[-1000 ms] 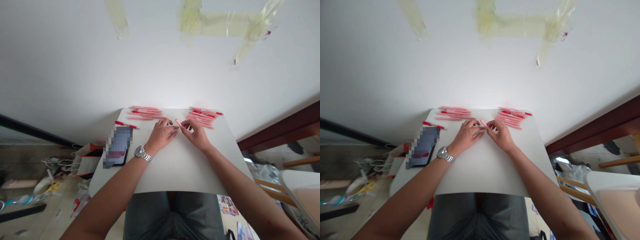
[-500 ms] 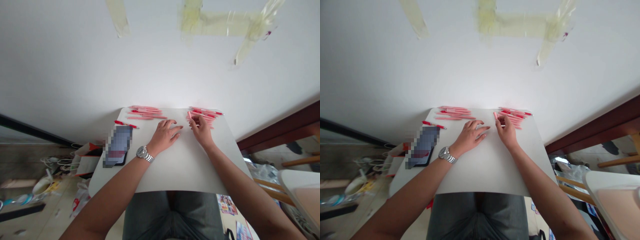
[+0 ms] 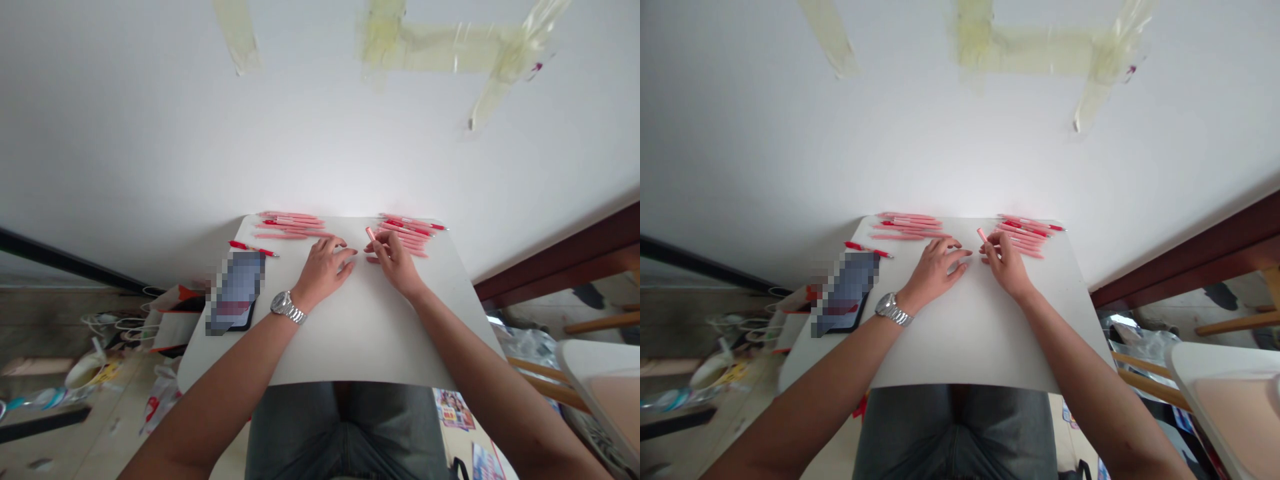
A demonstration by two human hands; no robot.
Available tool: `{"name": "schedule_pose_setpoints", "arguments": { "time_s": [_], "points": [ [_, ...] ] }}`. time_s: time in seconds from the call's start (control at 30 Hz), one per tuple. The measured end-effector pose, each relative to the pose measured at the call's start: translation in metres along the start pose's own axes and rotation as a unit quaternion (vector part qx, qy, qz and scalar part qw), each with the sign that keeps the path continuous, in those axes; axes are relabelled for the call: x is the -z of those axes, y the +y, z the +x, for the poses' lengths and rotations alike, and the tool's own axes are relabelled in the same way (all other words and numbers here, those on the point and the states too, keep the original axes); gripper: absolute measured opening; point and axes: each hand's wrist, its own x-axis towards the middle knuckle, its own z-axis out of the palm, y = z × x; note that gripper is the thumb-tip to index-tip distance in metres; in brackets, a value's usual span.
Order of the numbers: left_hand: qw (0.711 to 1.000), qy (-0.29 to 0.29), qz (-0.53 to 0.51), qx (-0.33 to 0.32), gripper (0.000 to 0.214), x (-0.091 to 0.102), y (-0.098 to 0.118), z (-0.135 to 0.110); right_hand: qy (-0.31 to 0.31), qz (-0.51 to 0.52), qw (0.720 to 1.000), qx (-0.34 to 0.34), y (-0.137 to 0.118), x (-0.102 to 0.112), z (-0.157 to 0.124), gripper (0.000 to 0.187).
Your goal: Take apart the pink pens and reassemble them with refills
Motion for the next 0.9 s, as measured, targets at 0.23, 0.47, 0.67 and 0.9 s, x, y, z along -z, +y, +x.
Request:
{"name": "schedule_pose_setpoints", "arguments": {
  "time_s": [0.23,0.47,0.67,0.9],
  "points": [
    [1.0,-0.018,0.006,-0.017,0.029,-0.0007,0.0021,-0.0009,-0.016,0.015,1.0,0.009,0.002,-0.0025,-0.0011,0.039],
    [0.999,-0.027,0.01,-0.027,0.034,0.0003,0.0027,-0.0007,0.014,-0.009,1.0,0.015,-0.0007,-0.0009,-0.0001,0.04],
    [0.999,-0.038,0.01,-0.034,0.036,0.0005,0.0033,-0.0006,0.002,0.023,1.0,-0.001,-0.0001,-0.0022,-0.0008,0.041],
    [0.998,-0.04,0.005,-0.039,0.029,0.0013,0.0028,-0.0001,0.002,0.026,1.0,-0.002,0.002,-0.0023,-0.0003,0.041]
  ]
}}
